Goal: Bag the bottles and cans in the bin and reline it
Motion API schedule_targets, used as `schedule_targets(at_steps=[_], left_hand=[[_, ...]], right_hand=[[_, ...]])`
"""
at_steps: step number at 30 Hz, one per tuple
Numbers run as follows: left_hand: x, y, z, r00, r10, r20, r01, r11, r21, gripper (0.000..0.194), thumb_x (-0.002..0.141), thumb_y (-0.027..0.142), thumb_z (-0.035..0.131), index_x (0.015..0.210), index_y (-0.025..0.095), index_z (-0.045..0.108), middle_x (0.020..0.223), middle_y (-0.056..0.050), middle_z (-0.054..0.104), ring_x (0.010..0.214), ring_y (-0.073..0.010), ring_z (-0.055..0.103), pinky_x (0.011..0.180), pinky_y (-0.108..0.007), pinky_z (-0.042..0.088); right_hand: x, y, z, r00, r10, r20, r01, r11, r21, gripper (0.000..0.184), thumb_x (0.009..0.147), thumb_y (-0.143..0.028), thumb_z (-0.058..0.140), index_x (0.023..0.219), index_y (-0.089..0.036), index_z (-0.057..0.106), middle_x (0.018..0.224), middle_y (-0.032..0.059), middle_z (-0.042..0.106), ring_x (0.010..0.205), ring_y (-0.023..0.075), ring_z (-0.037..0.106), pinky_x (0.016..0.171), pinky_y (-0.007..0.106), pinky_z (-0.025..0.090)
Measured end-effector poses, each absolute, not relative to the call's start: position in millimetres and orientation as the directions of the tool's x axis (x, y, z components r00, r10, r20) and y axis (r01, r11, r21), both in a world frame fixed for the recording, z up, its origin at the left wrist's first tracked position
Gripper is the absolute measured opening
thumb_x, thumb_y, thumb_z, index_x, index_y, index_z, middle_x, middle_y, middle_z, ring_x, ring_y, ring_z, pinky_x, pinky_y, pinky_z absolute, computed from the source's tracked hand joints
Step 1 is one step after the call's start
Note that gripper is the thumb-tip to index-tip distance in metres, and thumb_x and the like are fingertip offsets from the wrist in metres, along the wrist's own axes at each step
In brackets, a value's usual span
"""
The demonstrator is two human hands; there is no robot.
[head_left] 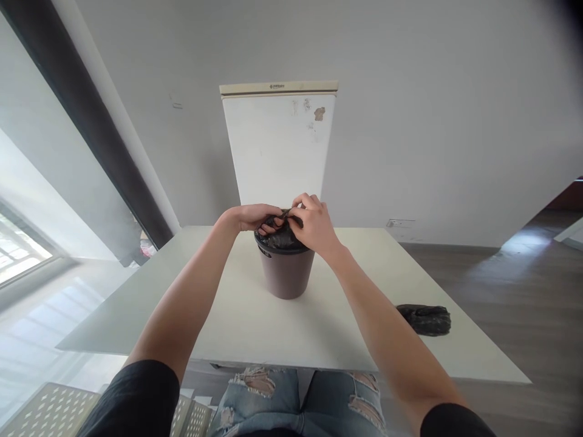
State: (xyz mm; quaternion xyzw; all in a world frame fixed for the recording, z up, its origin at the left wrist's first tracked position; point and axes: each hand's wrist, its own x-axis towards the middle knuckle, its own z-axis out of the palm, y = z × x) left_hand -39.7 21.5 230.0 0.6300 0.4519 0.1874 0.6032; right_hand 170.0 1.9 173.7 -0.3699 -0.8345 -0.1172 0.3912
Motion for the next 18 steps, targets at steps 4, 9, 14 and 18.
schedule_targets(at_steps=[4,9,14,18], left_hand=[[-41.9,20.6,225.1,0.485,0.859,-0.165,0.269,0.033,0.963,0.032,0.088,0.045,0.063,0.069,0.020,0.068,0.071,-0.009,0.062,0.058,-0.0184,0.056,0.054,-0.036,0.048],[-41.4,14.6,219.6,0.332,0.942,0.040,0.389,-0.175,0.904,0.028,0.085,0.033,0.066,0.060,0.021,0.066,0.061,-0.003,0.058,0.054,-0.0139,0.050,0.054,-0.031,0.042],[-43.4,10.4,215.2,0.156,0.926,0.344,0.410,-0.378,0.830,0.016,0.084,0.032,0.071,0.083,0.018,0.080,0.084,-0.006,0.075,0.073,-0.0159,0.064,0.070,-0.030,0.052],[-41.2,6.1,210.2,0.051,0.849,0.526,0.473,-0.484,0.736,0.023,0.086,0.036,0.072,0.093,0.017,0.083,0.083,-0.008,0.078,0.075,-0.0186,0.069,0.075,-0.032,0.056]], right_hand=[[171.1,0.1,169.4,-0.364,0.539,0.759,0.649,0.731,-0.208,0.016,0.092,-0.018,0.057,0.089,-0.021,0.072,0.117,0.0122,0.062,0.105,0.0293,0.054,0.088,0.046,0.045],[170.9,3.7,168.0,-0.262,0.593,0.761,0.484,0.763,-0.428,0.009,0.086,-0.021,0.065,0.082,-0.023,0.073,0.112,0.0085,0.060,0.106,0.0265,0.058,0.097,0.045,0.050],[175.6,5.3,173.1,-0.229,0.712,0.664,0.420,0.687,-0.593,0.006,0.076,-0.020,0.071,0.078,-0.024,0.076,0.103,0.0053,0.060,0.096,0.0228,0.061,0.090,0.041,0.052],[173.0,-0.8,177.2,-0.241,0.735,0.633,0.386,0.672,-0.632,0.006,0.073,-0.020,0.073,0.076,-0.024,0.076,0.102,0.0041,0.060,0.093,0.0211,0.061,0.090,0.039,0.052]])
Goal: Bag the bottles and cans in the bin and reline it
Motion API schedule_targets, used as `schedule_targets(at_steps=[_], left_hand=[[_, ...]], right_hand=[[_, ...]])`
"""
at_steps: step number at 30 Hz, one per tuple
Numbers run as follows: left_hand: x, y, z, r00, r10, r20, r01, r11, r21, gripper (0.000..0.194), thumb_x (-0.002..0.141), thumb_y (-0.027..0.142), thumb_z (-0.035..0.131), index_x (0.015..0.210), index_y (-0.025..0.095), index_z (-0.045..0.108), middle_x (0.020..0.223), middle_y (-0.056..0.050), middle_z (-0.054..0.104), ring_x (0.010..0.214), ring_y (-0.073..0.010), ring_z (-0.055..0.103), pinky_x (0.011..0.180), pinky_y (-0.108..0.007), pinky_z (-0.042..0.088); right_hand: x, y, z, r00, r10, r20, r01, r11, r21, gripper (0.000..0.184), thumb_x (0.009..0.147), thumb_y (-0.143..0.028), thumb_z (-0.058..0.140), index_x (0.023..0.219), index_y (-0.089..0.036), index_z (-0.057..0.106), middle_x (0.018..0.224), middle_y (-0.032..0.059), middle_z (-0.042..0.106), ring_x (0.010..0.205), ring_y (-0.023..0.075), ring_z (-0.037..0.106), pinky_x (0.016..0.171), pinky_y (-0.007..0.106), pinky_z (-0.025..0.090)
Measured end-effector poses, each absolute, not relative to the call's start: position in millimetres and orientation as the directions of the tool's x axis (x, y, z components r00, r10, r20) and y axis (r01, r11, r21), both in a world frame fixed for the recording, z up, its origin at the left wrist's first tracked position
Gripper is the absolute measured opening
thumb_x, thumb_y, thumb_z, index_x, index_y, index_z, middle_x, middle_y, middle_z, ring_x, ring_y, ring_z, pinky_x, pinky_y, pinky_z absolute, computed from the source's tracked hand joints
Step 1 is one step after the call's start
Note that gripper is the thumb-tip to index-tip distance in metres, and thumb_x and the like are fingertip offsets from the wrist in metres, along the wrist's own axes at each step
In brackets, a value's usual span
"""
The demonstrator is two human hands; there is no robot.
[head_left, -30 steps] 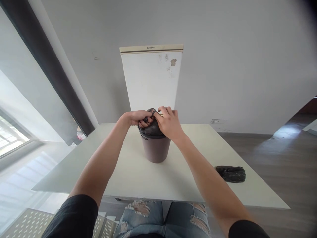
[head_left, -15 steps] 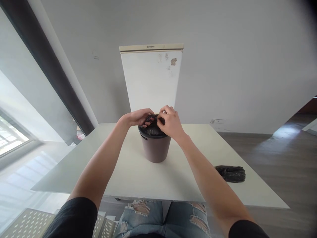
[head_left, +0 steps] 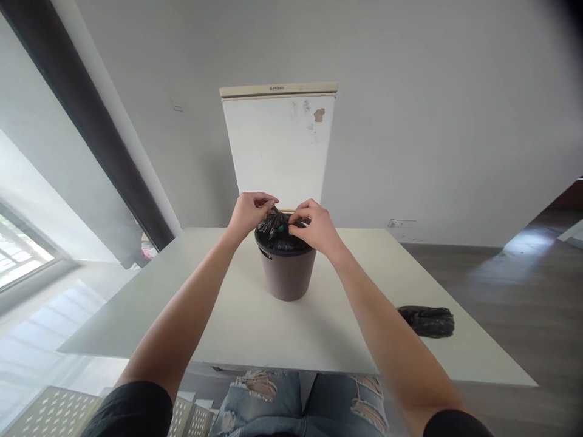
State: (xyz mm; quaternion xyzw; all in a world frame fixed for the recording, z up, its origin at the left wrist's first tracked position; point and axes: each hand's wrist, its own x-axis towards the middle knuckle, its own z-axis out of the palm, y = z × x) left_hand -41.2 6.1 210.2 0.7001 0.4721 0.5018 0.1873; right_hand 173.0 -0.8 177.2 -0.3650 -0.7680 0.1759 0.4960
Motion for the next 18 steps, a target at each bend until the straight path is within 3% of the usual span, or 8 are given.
schedule_targets(at_steps=[6,11,18], left_hand=[[-28.1,-3.8,211.1,0.071,0.810,0.582,0.432,-0.551,0.714,0.019,0.088,0.033,0.072,0.097,0.020,0.083,0.088,-0.006,0.079,0.072,-0.0180,0.073,0.072,-0.031,0.059],[-31.5,1.8,209.0,0.012,0.780,0.625,0.447,-0.563,0.695,0.020,0.088,0.034,0.072,0.095,0.020,0.083,0.087,-0.006,0.079,0.072,-0.0182,0.071,0.068,-0.030,0.056],[-51.7,17.8,187.2,-0.073,0.762,0.644,0.511,-0.526,0.680,0.018,0.081,0.030,0.076,0.095,0.021,0.083,0.067,0.001,0.065,0.060,-0.0132,0.056,0.067,-0.030,0.050]], right_hand=[[156.3,-15.7,189.9,-0.272,0.787,0.554,0.376,0.617,-0.691,0.004,0.071,-0.020,0.073,0.072,-0.022,0.070,0.097,0.0018,0.064,0.084,0.0181,0.059,0.086,0.035,0.050],[165.5,-12.2,198.2,-0.240,0.791,0.563,0.388,0.610,-0.691,0.004,0.078,-0.024,0.071,0.076,-0.022,0.069,0.099,0.0024,0.067,0.081,0.0178,0.058,0.082,0.034,0.047],[188.3,-2.8,184.9,-0.184,0.839,0.512,0.522,0.525,-0.673,0.007,0.079,-0.020,0.072,0.073,-0.022,0.070,0.094,0.0025,0.066,0.081,0.0181,0.055,0.079,0.033,0.043]])
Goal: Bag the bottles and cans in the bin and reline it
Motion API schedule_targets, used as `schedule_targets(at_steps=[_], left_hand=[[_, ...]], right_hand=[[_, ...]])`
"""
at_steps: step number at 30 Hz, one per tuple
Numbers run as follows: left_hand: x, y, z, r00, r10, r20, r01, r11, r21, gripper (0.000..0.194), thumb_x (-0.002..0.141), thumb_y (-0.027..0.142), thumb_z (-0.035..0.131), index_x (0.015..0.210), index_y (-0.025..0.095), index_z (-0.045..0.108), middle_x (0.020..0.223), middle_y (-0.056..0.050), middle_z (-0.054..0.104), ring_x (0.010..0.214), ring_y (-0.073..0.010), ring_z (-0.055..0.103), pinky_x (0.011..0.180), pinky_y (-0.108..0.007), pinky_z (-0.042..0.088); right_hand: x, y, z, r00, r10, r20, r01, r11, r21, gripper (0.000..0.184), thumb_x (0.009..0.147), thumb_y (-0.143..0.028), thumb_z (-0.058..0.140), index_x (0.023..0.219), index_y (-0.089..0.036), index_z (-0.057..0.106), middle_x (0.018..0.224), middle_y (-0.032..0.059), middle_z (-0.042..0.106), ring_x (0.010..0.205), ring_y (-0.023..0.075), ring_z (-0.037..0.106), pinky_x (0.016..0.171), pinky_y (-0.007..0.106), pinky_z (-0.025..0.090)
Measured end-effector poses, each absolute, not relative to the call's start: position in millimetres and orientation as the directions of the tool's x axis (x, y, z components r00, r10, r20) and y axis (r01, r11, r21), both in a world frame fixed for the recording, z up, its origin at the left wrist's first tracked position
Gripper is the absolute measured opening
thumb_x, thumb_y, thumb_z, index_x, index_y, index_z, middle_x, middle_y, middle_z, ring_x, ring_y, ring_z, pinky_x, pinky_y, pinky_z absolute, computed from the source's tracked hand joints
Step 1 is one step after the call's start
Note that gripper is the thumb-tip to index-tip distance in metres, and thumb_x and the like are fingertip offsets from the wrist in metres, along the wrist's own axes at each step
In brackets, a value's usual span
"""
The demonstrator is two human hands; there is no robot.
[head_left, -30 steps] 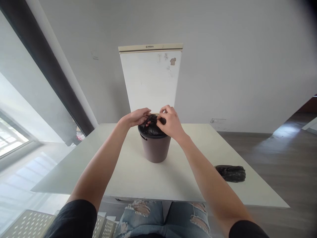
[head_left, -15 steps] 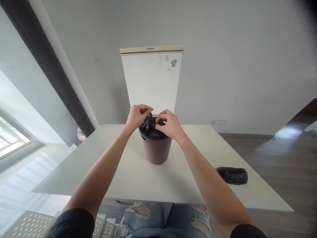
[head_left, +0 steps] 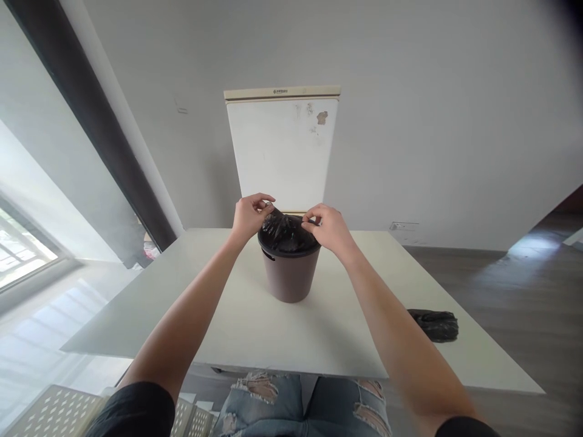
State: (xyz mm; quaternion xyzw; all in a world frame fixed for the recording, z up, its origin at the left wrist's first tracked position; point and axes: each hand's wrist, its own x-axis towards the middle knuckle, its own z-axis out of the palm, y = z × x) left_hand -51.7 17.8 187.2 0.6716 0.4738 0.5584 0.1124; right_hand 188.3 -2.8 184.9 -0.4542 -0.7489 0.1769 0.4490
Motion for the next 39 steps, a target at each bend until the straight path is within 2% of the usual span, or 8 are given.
schedule_targets(at_steps=[8,13,22,25,30,34,36,39], left_hand=[[-75.7,25.4,154.7,-0.145,0.791,0.595,0.541,-0.440,0.717,0.022,0.082,0.032,0.073,0.099,0.022,0.083,0.073,-0.002,0.071,0.070,-0.0191,0.068,0.073,-0.033,0.055],[-84.3,28.3,145.4,-0.180,0.789,0.587,0.609,-0.379,0.697,0.014,0.081,0.030,0.072,0.084,0.021,0.083,0.083,-0.006,0.080,0.079,-0.0247,0.075,0.077,-0.036,0.058],[-92.3,30.5,137.8,-0.177,0.793,0.583,0.610,-0.377,0.697,0.013,0.083,0.032,0.072,0.080,0.022,0.080,0.081,-0.005,0.080,0.080,-0.0254,0.078,0.082,-0.037,0.061],[-80.8,19.7,155.1,-0.177,0.786,0.592,0.520,-0.436,0.735,0.017,0.084,0.036,0.075,0.083,0.020,0.080,0.075,-0.005,0.078,0.071,-0.0231,0.077,0.078,-0.036,0.062],[-43.7,4.4,187.4,-0.072,0.718,0.693,0.392,-0.618,0.681,0.020,0.089,0.040,0.076,0.090,0.020,0.077,0.090,-0.005,0.078,0.086,-0.0213,0.077,0.085,-0.033,0.063],[-23.0,11.9,187.1,-0.043,0.790,0.611,0.097,-0.606,0.790,0.029,0.093,0.047,0.072,0.091,0.019,0.066,0.091,-0.003,0.069,0.079,-0.0177,0.075,0.078,-0.033,0.064],[-22.8,19.7,180.8,-0.064,0.826,0.560,0.015,-0.560,0.828,0.033,0.092,0.050,0.074,0.089,0.019,0.063,0.089,-0.003,0.065,0.066,-0.0132,0.070,0.066,-0.030,0.063],[-33.9,28.3,170.6,-0.126,0.832,0.540,0.011,-0.543,0.840,0.033,0.087,0.046,0.079,0.084,0.017,0.065,0.082,-0.001,0.062,0.056,-0.0084,0.060,0.059,-0.026,0.058]], right_hand=[[221.3,-2.8,162.7,-0.106,0.894,0.435,0.620,0.402,-0.674,0.008,0.082,-0.024,0.069,0.074,-0.022,0.071,0.093,0.0039,0.064,0.077,0.0185,0.052,0.077,0.034,0.041],[237.0,3.7,156.5,-0.068,0.946,0.317,0.662,0.281,-0.695,0.012,0.085,-0.026,0.064,0.075,-0.021,0.070,0.093,0.0042,0.062,0.073,0.0177,0.052,0.074,0.034,0.041],[247.4,11.1,143.2,-0.056,0.945,0.322,0.623,0.285,-0.729,0.011,0.083,-0.024,0.058,0.074,-0.021,0.064,0.094,0.0053,0.061,0.075,0.0185,0.052,0.074,0.035,0.040],[246.8,13.5,151.9,-0.037,0.926,0.375,0.512,0.340,-0.789,0.010,0.084,-0.029,0.059,0.078,-0.022,0.063,0.095,0.0049,0.064,0.082,0.0202,0.054,0.079,0.036,0.041],[217.9,16.8,178.9,-0.277,0.839,0.468,0.026,0.494,-0.869,0.025,0.088,-0.042,0.065,0.082,-0.023,0.051,0.117,0.0063,0.072,0.107,0.0219,0.061,0.097,0.038,0.045],[184.6,19.9,183.0,-0.337,0.840,0.426,-0.193,0.381,-0.904,0.035,0.091,-0.052,0.063,0.088,-0.027,0.039,0.087,0.0006,0.069,0.086,0.0194,0.064,0.091,0.040,0.053],[174.4,21.6,179.1,-0.285,0.873,0.396,-0.200,0.350,-0.915,0.033,0.092,-0.051,0.060,0.090,-0.028,0.036,0.071,-0.0056,0.055,0.070,0.0168,0.058,0.085,0.039,0.055],[171.6,25.2,172.2,-0.222,0.897,0.383,-0.203,0.341,-0.918,0.025,0.094,-0.043,0.055,0.090,-0.029,0.036,0.066,-0.0088,0.037,0.058,0.0140,0.044,0.077,0.037,0.055]])
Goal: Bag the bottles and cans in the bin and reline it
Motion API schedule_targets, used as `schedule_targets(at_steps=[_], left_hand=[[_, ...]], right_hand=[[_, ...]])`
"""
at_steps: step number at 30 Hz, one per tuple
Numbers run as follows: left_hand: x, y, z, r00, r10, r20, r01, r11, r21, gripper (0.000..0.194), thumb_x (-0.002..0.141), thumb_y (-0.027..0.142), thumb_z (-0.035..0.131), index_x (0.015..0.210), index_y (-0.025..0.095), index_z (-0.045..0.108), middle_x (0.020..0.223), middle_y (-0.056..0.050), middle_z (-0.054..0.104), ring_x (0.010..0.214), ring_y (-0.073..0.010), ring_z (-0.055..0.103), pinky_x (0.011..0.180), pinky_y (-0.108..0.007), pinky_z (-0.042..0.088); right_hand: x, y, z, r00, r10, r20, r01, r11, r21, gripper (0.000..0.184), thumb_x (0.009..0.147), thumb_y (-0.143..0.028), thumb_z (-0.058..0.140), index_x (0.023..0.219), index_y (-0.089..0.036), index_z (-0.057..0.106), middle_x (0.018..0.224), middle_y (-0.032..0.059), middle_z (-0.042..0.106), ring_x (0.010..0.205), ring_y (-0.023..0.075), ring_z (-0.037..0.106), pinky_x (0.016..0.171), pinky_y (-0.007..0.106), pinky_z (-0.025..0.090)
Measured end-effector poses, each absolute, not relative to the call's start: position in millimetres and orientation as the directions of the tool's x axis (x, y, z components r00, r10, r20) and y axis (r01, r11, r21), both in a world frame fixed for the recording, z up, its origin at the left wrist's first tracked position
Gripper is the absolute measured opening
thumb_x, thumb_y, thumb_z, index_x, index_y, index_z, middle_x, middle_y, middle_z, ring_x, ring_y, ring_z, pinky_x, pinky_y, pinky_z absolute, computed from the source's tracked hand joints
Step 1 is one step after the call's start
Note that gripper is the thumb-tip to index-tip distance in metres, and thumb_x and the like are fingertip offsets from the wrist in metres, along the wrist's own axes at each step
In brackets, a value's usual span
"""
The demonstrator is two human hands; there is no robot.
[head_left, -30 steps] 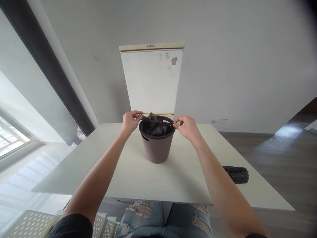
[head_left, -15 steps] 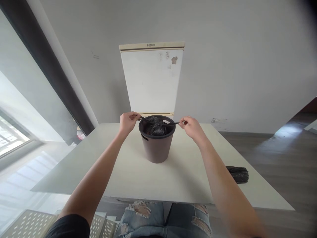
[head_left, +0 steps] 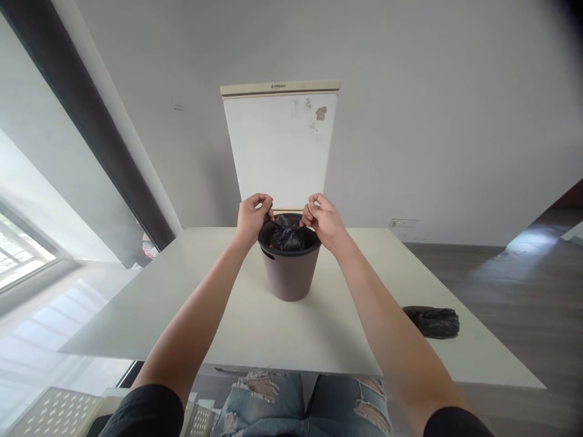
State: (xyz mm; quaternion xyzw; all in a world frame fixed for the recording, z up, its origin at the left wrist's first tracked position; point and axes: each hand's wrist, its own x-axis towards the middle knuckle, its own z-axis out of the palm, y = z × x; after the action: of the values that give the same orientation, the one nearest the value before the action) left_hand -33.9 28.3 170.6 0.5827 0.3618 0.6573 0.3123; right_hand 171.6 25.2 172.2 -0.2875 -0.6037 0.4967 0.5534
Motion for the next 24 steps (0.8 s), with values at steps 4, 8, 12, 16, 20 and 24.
schedule_targets(at_steps=[4,8,12,16,20,24], left_hand=[[-53.4,28.3,156.7,-0.171,0.850,0.497,0.013,-0.503,0.864,0.033,0.085,0.047,0.080,0.086,0.017,0.067,0.072,0.000,0.061,0.064,-0.0126,0.066,0.070,-0.030,0.061],[-60.2,20.7,145.3,-0.162,0.846,0.508,0.077,-0.502,0.861,0.036,0.085,0.051,0.079,0.087,0.017,0.068,0.084,-0.006,0.070,0.083,-0.0192,0.073,0.080,-0.035,0.062],[-56.9,15.4,142.6,-0.123,0.829,0.546,0.110,-0.535,0.837,0.034,0.088,0.051,0.077,0.092,0.018,0.070,0.088,-0.007,0.072,0.086,-0.0187,0.072,0.082,-0.033,0.060],[-63.3,19.2,137.9,-0.118,0.790,0.602,0.134,-0.588,0.798,0.039,0.093,0.054,0.070,0.115,0.021,0.068,0.106,-0.009,0.072,0.096,-0.0192,0.072,0.087,-0.032,0.059],[-90.1,32.0,107.6,-0.314,0.753,0.578,0.131,-0.569,0.812,0.038,0.102,0.059,0.051,0.121,0.026,0.055,0.126,-0.011,0.065,0.113,-0.0187,0.069,0.093,-0.031,0.057],[-111.1,36.3,43.7,-0.402,0.819,0.410,0.309,-0.300,0.903,0.034,0.102,0.056,0.040,0.106,0.024,0.053,0.111,-0.008,0.065,0.094,-0.0165,0.068,0.077,-0.026,0.054]], right_hand=[[183.8,30.5,165.5,-0.172,0.895,0.411,-0.200,0.377,-0.904,0.021,0.094,-0.040,0.054,0.090,-0.029,0.036,0.066,-0.0089,0.033,0.056,0.0135,0.039,0.074,0.035,0.053],[192.1,28.3,166.0,-0.252,0.856,0.452,-0.017,0.463,-0.886,0.020,0.094,-0.039,0.057,0.089,-0.027,0.042,0.070,-0.0057,0.053,0.066,0.0152,0.051,0.080,0.034,0.050],[186.7,18.4,173.5,-0.360,0.822,0.441,0.270,0.545,-0.794,0.015,0.095,-0.033,0.053,0.085,-0.024,0.047,0.094,0.0026,0.071,0.091,0.0180,0.062,0.090,0.035,0.045],[180.4,10.8,178.3,-0.374,0.825,0.424,0.393,0.555,-0.733,0.009,0.097,-0.034,0.054,0.099,-0.025,0.051,0.099,0.0025,0.072,0.091,0.0187,0.063,0.087,0.034,0.046],[177.2,6.1,178.8,-0.296,0.855,0.427,0.536,0.518,-0.666,0.053,0.093,-0.052,0.066,0.136,-0.026,0.049,0.110,0.0071,0.070,0.096,0.0228,0.064,0.085,0.036,0.048],[167.4,5.0,179.3,-0.391,0.825,0.408,0.656,0.561,-0.505,0.043,0.085,-0.046,0.080,0.121,-0.023,0.067,0.109,0.0104,0.072,0.102,0.0268,0.066,0.086,0.036,0.048]])
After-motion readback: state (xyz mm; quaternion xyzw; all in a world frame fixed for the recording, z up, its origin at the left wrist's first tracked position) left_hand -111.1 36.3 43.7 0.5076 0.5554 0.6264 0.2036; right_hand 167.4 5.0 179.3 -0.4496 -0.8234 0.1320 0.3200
